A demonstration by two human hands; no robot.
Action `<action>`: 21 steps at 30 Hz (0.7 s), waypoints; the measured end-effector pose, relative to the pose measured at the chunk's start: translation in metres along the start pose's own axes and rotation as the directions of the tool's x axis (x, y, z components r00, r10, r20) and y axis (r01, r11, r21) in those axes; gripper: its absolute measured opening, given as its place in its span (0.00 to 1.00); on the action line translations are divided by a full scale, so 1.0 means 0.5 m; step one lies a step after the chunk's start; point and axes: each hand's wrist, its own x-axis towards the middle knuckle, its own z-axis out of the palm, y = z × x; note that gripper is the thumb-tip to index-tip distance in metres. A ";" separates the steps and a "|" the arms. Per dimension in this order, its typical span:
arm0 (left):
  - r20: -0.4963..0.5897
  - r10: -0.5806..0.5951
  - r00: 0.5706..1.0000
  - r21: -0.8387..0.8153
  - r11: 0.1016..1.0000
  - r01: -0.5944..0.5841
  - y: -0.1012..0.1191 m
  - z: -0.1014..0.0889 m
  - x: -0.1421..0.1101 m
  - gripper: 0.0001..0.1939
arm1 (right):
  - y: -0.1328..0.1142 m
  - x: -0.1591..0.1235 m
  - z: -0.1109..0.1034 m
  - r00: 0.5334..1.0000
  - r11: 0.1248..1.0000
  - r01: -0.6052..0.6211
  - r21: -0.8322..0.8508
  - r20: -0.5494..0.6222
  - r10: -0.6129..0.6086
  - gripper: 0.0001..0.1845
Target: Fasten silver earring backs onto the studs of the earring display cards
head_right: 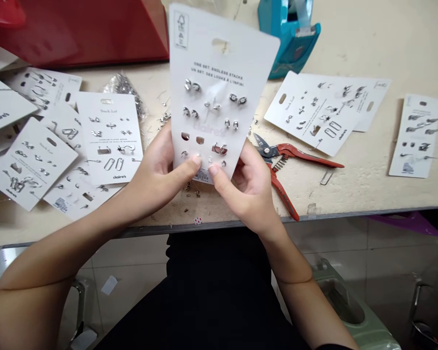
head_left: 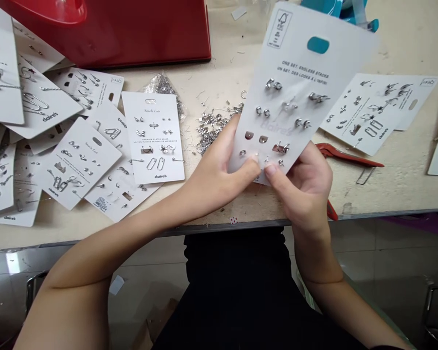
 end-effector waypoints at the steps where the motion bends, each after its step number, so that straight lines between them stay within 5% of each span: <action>1: 0.000 0.001 1.000 0.002 1.000 -0.001 -0.001 0.000 0.000 0.26 | -0.001 0.003 0.001 1.000 1.000 -0.010 0.003 -0.009 0.010 0.11; 8: -0.022 0.018 1.000 0.008 1.000 -0.017 -0.009 0.001 0.006 0.28 | 0.003 0.019 -0.001 0.990 0.995 -0.093 0.047 -0.103 0.098 0.11; 15: 0.003 -0.008 1.000 -0.022 1.000 0.008 -0.024 0.001 0.010 0.26 | 0.004 0.026 -0.010 0.993 0.997 -0.042 0.066 -0.112 0.049 0.09; 21: -0.185 0.050 0.982 0.036 0.998 -0.044 -0.037 -0.010 0.016 0.35 | -0.004 0.025 -0.035 0.995 1.000 -0.003 -0.021 -0.095 0.001 0.07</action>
